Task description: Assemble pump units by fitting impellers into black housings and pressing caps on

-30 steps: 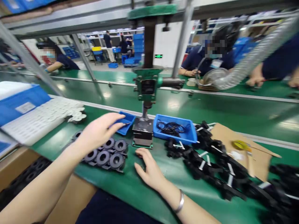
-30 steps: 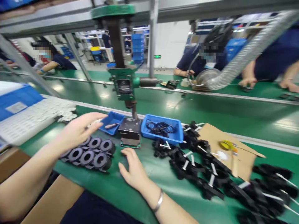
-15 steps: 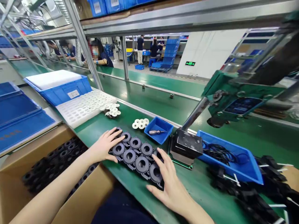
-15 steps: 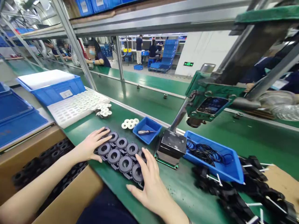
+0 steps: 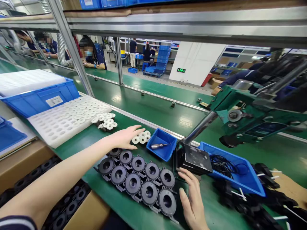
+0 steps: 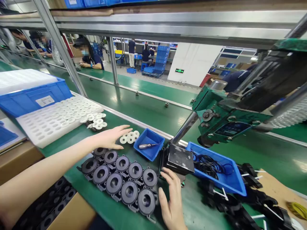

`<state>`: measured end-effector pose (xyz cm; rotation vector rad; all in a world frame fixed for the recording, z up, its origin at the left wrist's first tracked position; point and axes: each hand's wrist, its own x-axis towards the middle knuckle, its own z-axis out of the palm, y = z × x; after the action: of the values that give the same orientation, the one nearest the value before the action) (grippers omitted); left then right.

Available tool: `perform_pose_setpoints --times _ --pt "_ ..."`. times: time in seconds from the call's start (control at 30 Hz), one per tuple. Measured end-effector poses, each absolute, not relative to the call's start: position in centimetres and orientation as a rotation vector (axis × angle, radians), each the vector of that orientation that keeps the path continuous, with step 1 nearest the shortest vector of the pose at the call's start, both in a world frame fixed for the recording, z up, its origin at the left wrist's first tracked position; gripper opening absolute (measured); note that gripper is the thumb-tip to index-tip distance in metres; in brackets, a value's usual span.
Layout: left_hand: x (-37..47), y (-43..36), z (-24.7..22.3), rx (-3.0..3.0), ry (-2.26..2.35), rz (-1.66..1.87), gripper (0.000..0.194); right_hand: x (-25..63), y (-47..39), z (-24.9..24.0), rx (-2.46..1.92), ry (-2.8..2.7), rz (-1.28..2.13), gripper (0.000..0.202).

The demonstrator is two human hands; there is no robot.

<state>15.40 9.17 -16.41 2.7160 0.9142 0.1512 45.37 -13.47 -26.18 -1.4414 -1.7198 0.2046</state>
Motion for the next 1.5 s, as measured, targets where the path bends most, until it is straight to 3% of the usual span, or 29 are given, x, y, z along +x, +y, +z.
perform_pose_setpoints --times 0.07,0.3,0.6,0.83,1.2,1.5 --pt "18.1 11.1 -17.6 2.7 0.874 0.038 0.101 45.5 -13.3 -26.4 -1.477 -1.722 0.223 0.034" --pt "20.7 12.8 -20.4 2.419 1.031 0.198 0.071 45.5 -13.4 -26.3 -1.488 -1.715 0.241 0.031" --pt "15.3 8.4 -15.8 1.611 0.984 0.584 0.073 46.0 -13.6 -26.6 -1.405 -1.659 0.267 0.027" --pt "15.4 -0.4 -13.1 0.648 0.495 0.856 0.052 46.1 -13.5 -26.4 -1.4 -1.665 0.257 0.025" --pt "16.5 -8.5 -14.5 0.33 0.263 1.077 0.045 45.6 -13.7 -25.8 -1.286 -1.651 0.257 0.02" --pt "16.1 -11.0 -14.6 0.262 0.254 1.058 0.049 45.2 -13.6 -25.7 -1.248 -1.65 0.282 0.018"
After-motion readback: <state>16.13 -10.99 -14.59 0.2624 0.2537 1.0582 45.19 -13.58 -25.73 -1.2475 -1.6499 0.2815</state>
